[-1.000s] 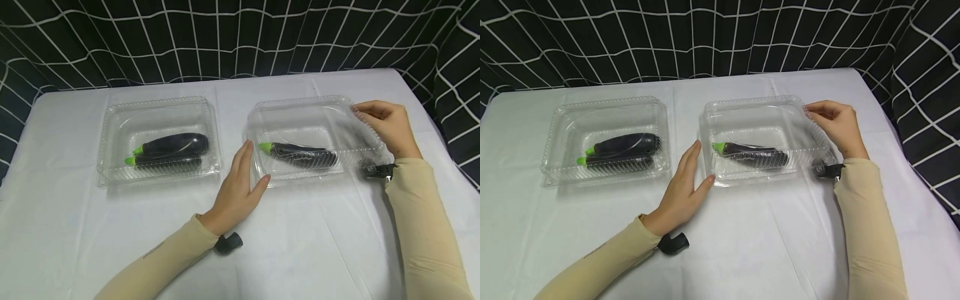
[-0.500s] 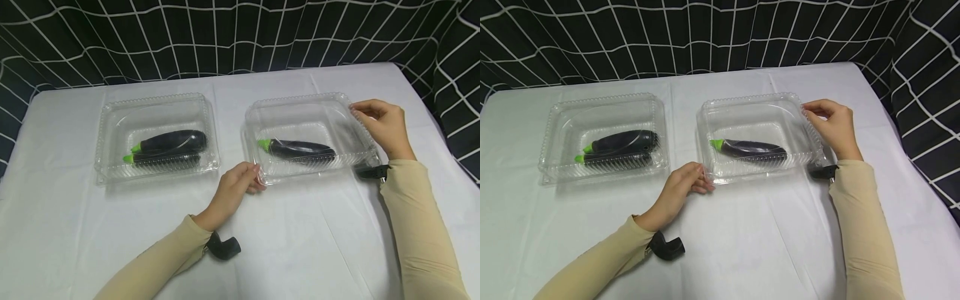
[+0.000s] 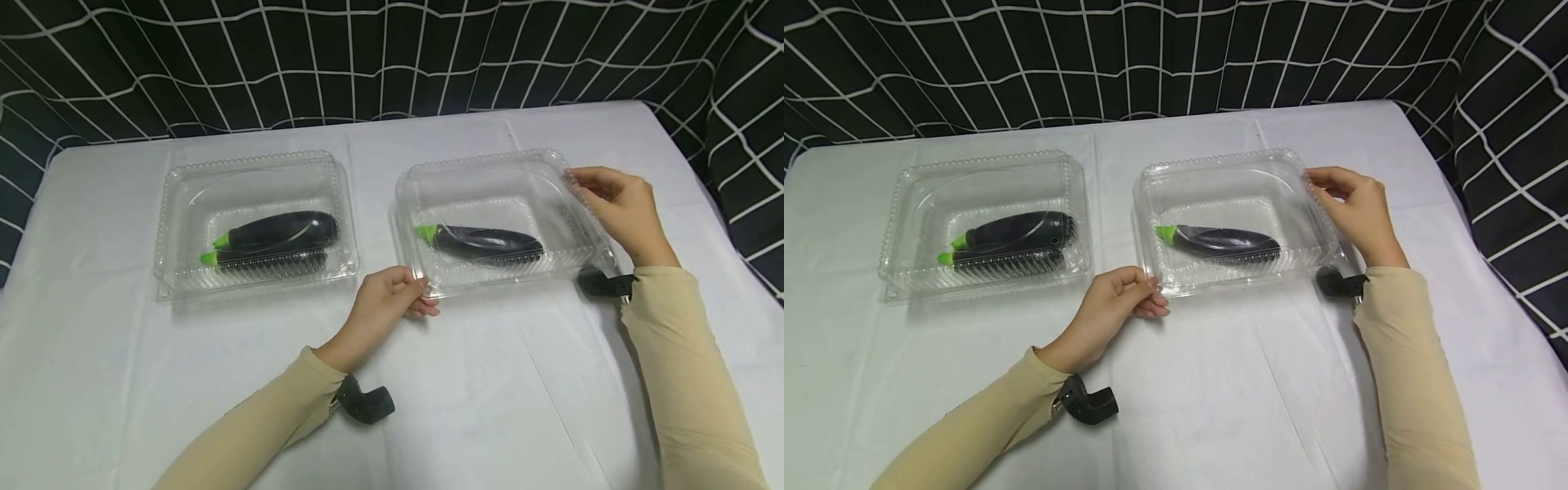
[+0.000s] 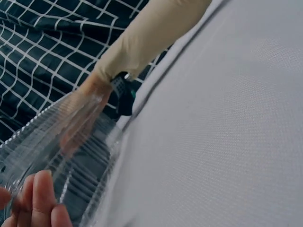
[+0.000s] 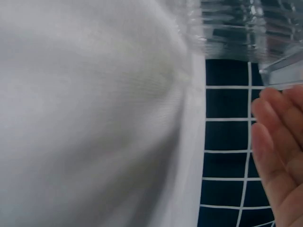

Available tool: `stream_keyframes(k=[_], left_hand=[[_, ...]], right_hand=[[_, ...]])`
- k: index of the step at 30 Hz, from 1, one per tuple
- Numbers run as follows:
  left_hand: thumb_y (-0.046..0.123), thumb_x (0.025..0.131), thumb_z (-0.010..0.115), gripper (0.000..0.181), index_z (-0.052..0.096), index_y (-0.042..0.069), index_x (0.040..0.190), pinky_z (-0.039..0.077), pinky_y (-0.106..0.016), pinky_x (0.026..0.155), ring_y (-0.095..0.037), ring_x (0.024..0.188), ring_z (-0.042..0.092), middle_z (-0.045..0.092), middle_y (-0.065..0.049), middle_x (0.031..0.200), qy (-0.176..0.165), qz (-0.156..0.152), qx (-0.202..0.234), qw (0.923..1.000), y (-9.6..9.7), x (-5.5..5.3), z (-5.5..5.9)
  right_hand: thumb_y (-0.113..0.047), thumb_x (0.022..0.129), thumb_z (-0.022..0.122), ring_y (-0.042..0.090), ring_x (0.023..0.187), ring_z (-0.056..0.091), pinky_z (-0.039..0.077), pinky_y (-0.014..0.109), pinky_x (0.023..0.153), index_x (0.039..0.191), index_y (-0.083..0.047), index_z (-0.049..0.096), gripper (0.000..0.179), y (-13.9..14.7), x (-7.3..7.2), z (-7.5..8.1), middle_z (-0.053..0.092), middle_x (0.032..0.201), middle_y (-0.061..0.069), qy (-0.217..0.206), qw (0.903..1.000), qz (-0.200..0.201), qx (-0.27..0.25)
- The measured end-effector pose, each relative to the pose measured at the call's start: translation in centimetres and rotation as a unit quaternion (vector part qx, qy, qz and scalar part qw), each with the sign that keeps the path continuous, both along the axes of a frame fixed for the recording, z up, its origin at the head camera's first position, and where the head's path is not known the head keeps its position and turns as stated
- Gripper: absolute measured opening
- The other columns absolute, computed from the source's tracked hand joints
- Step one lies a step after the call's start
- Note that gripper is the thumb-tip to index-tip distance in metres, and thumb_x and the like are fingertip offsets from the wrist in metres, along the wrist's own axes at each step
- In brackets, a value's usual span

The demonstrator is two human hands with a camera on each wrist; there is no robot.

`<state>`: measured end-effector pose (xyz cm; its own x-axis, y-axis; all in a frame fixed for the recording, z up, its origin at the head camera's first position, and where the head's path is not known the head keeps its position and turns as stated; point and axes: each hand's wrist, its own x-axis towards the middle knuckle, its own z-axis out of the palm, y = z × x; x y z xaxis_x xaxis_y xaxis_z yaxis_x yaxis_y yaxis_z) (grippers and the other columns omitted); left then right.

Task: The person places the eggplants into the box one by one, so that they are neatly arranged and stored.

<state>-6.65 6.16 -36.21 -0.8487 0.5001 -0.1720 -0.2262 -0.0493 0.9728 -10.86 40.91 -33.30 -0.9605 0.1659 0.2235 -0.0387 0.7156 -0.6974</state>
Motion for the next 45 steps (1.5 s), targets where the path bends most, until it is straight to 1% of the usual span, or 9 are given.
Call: stream_keyframes(k=[3, 6, 10, 18, 23, 31, 36, 41, 45], left_hand=[[0.006, 0.095, 0.055, 0.017, 0.057, -0.005, 0.083, 0.056, -0.037, 0.076, -0.022, 0.075, 0.07, 0.069, -0.023, 0.085, 0.004, 0.018, 0.011, 0.9998, 0.1, 0.0, -0.2], [0.006, 0.095, 0.053, 0.017, 0.058, -0.008, 0.086, 0.056, -0.036, 0.076, -0.023, 0.076, 0.07, 0.068, -0.026, 0.086, 0.01, 0.028, 0.02, 0.9994, 0.2, 0.0, -0.3], [0.005, 0.095, 0.053, 0.017, 0.058, -0.009, 0.088, 0.056, -0.035, 0.076, -0.023, 0.076, 0.07, 0.068, -0.028, 0.085, 0.02, 0.031, 0.02, 0.9991, 0.2, 0.0, -0.4], [0.007, 0.096, 0.052, 0.018, 0.058, -0.009, 0.091, 0.056, -0.033, 0.074, -0.021, 0.075, 0.07, 0.069, -0.022, 0.083, 0.031, 0.043, 0.007, 0.9986, 0.2, 0.0, -0.5], [0.007, 0.096, 0.052, 0.016, 0.058, -0.008, 0.092, 0.055, -0.035, 0.076, -0.02, 0.074, 0.069, 0.068, -0.025, 0.087, 0.023, 0.046, 0.011, 0.9986, 0.2, -0.1, -0.5], [0.01, 0.095, 0.054, 0.017, 0.057, -0.005, 0.09, 0.055, -0.036, 0.076, -0.018, 0.074, 0.069, 0.068, -0.025, 0.088, 0.008, 0.048, 0.026, 0.9985, 0.2, 0.0, -0.5], [0.01, 0.093, 0.056, 0.014, 0.057, -0.002, 0.085, 0.055, -0.035, 0.077, -0.017, 0.072, 0.068, 0.068, -0.025, 0.087, -0.006, 0.042, 0.031, 0.9986, 0.2, 0.1, -0.3], [0.008, 0.093, 0.055, 0.017, 0.06, -0.005, 0.084, 0.055, -0.037, 0.075, -0.016, 0.069, 0.068, 0.069, -0.016, 0.078, -0.011, 0.038, 0.033, 0.9987, 0.1, 0.1, -0.3], [0.006, 0.093, 0.053, 0.016, 0.059, -0.004, 0.083, 0.056, -0.036, 0.075, -0.016, 0.07, 0.068, 0.069, -0.018, 0.081, -0.006, 0.038, 0.034, 0.9987, 0.1, 0.1, -0.3]], right_hand=[[-0.02, 0.092, 0.061, -0.012, 0.087, 0.055, 0.041, 0.008, 0.076, 0.122, -0.005, 0.064, 0.033, 0.3, 0.8, 0.3, 0.06, 0.098, -0.026, -0.031, 0.9995, 0.009, -0.004], [-0.018, 0.092, 0.062, -0.01, 0.09, 0.057, 0.042, 0.007, 0.076, 0.123, -0.006, 0.063, 0.033, 0.4, 1.8, 0.6, 0.061, 0.101, -0.024, -0.035, 0.999, 0.013, -0.023], [-0.013, 0.09, 0.064, -0.008, 0.089, 0.059, 0.042, 0.006, 0.074, 0.121, -0.004, 0.064, 0.032, 0.5, 3.1, 0.6, 0.062, 0.1, -0.024, -0.036, 0.9982, 0.015, -0.045], [-0.007, 0.088, 0.065, -0.006, 0.086, 0.06, 0.043, 0.007, 0.073, 0.116, -0.003, 0.066, 0.028, 0.4, 5.9, 0.2, 0.064, 0.095, -0.026, -0.056, 0.9963, 0.017, -0.063], [-0.007, 0.087, 0.068, -0.006, 0.084, 0.062, 0.045, 0.007, 0.073, 0.11, -0.01, 0.07, 0.024, 0.2, 7.1, 0.0, 0.067, 0.089, -0.024, -0.075, 0.9918, 0.003, -0.104], [0.002, 0.085, 0.067, 0.0, 0.081, 0.065, 0.049, 0.011, 0.074, 0.1, -0.007, 0.074, 0.02, -0.4, 7.8, -0.5, 0.072, 0.087, -0.011, -0.043, 0.9716, 0.008, -0.232], [0.003, 0.086, 0.065, 0.002, 0.077, 0.066, 0.05, 0.012, 0.073, 0.099, -0.008, 0.074, 0.018, -0.8, 8.1, -0.7, 0.072, 0.086, -0.007, -0.023, 0.9644, 0.01, -0.263], [0.006, 0.086, 0.062, 0.006, 0.073, 0.068, 0.051, 0.014, 0.071, 0.099, -0.005, 0.073, 0.02, -1.1, 8.2, -1.0, 0.073, 0.086, -0.002, -0.005, 0.9511, 0.024, -0.308], [0.007, 0.086, 0.062, 0.007, 0.071, 0.068, 0.052, 0.015, 0.07, 0.097, -0.005, 0.073, 0.02, -1.3, 8.1, -1.1, 0.072, 0.085, -0.001, 0.002, 0.9487, 0.029, -0.315]])
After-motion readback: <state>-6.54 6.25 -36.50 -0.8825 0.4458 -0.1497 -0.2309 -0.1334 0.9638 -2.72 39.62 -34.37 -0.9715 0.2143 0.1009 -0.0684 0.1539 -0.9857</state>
